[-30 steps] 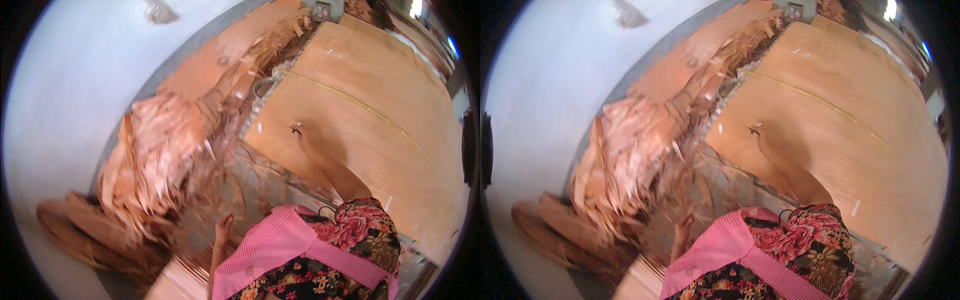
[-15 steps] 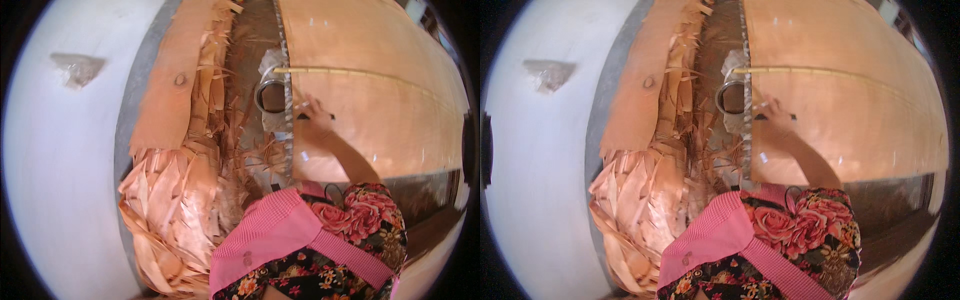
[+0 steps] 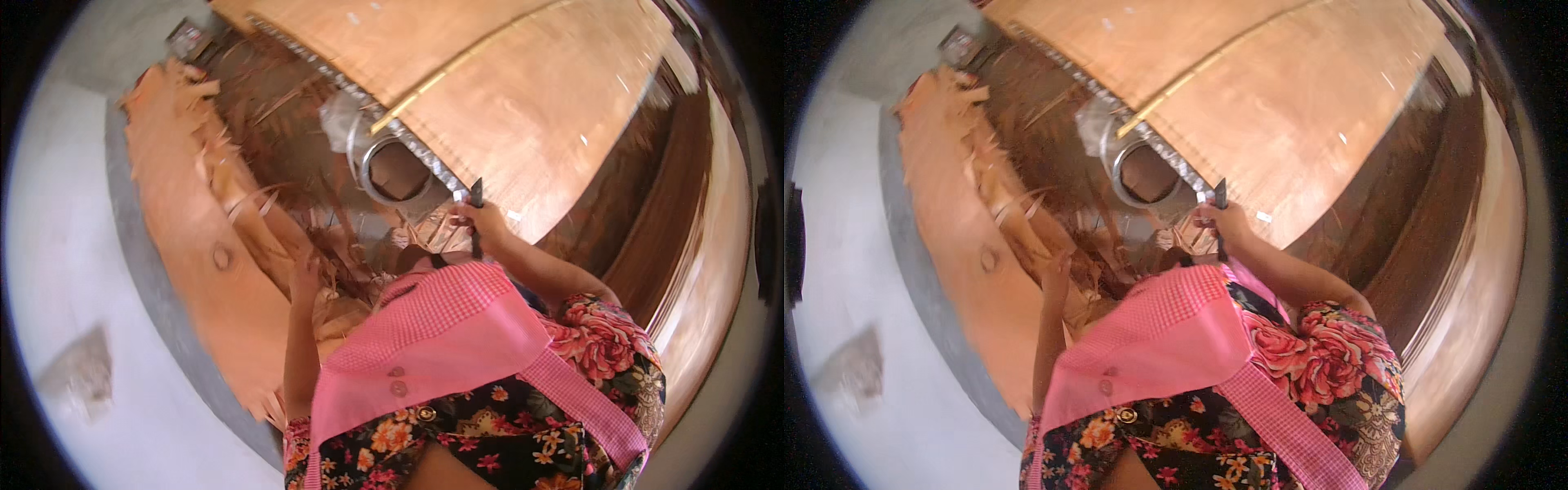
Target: The person applies tape to wood veneer sheets and trims the edges using a utility knife.
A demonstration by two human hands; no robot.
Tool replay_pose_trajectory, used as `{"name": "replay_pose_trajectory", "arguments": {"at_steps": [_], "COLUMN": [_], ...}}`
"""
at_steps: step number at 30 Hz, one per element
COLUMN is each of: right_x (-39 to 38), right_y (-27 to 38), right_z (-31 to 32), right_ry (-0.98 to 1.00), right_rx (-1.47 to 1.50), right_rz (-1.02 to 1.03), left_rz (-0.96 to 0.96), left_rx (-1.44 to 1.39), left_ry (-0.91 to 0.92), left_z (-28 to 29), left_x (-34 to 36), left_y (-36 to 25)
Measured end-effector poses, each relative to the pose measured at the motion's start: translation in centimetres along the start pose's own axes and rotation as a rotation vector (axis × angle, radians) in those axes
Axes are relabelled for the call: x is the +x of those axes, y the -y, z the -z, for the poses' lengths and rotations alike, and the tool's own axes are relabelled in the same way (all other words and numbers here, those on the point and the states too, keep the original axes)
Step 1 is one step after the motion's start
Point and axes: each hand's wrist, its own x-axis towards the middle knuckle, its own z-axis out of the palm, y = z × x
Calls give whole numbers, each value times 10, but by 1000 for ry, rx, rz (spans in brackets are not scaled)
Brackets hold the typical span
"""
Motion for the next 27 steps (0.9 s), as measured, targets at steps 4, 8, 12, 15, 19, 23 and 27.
{"name": "replay_pose_trajectory", "arguments": {"at_steps": [4,8,12,15,19,23,27], "right_x": [2,14,18,30,52,65,62], "right_y": [-32,-40,-49,-49,-47,-61,-75], "right_z": [-15,-34,-49,-68,-92,-91,-75], "right_ry": [-104,-356,-588,-639,-959,-1276,-1139], "right_rx": [433,612,631,842,878,834,855], "right_rz": [-9,-108,-151,50,163,162,109], "left_rz": [-388,-811,-641,-541,-538,-518,-310], "left_rx": [-39,104,84,27,-3,155,349], "left_ry": [372,442,511,547,349,87,-113], "left_z": [-4,30,67,88,115,138,184], "left_x": [91,169,249,346,504,659,799], "left_y": [-96,-149,-152,-143,-130,-140,-152]}}
